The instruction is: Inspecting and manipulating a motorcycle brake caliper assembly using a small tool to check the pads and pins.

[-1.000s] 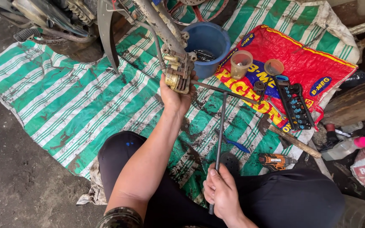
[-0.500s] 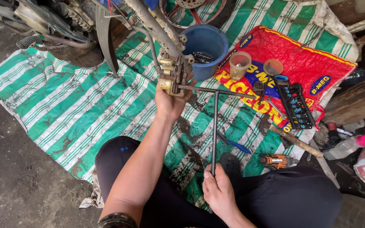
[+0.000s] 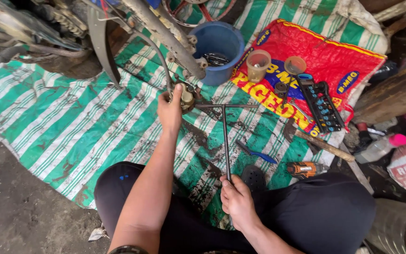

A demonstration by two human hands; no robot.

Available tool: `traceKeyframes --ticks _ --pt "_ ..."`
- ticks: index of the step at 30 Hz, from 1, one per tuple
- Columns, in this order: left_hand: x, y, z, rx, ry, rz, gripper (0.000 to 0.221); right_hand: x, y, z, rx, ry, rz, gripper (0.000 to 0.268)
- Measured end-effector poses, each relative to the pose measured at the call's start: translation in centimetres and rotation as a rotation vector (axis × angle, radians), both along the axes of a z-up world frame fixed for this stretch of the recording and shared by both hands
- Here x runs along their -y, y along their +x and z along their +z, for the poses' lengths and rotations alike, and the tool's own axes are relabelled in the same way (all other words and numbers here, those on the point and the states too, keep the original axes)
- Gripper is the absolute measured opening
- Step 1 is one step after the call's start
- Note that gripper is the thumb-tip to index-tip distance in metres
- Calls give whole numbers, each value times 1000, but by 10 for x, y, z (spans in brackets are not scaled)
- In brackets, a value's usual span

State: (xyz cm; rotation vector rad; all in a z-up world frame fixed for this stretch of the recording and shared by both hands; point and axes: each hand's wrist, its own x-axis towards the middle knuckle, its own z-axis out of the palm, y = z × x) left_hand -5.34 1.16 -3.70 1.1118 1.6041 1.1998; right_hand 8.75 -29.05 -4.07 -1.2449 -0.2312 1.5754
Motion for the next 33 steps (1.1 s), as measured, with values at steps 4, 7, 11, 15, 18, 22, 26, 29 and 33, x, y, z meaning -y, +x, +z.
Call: traceKeyframes --ticks 4,7,11,15,18,22,26,29,33 --pt "-6 -4 -8 -253 14 -10 82 -4 3 6 27 38 -60 20" --pt "-17 -15 -22 -325 31 -7 59 -10 19 4 113 205 -160 19" --pt "-39 -32 -61 -341 64 20 56 8 89 62 29 356 -346 40" --pt "-68 -50 -92 -412 147 -9 67 52 166 129 156 598 -389 53" --pt "-71 -60 -82 -360 209 -47 83 82 215 123 279 548 -470 54" --pt "-74 -74 -65 -508 264 -20 108 97 240 77 690 -40 -677 52" --pt "-84 -78 -75 -558 315 59 122 112 267 -53 1057 -289 -602 55" --pt "-81 -74 -61 -513 320 13 110 100 265 -107 1170 -582 -419 59" --pt "-77 -64 -40 -522 388 -107 60 75 271 -155 1114 -851 -258 65"
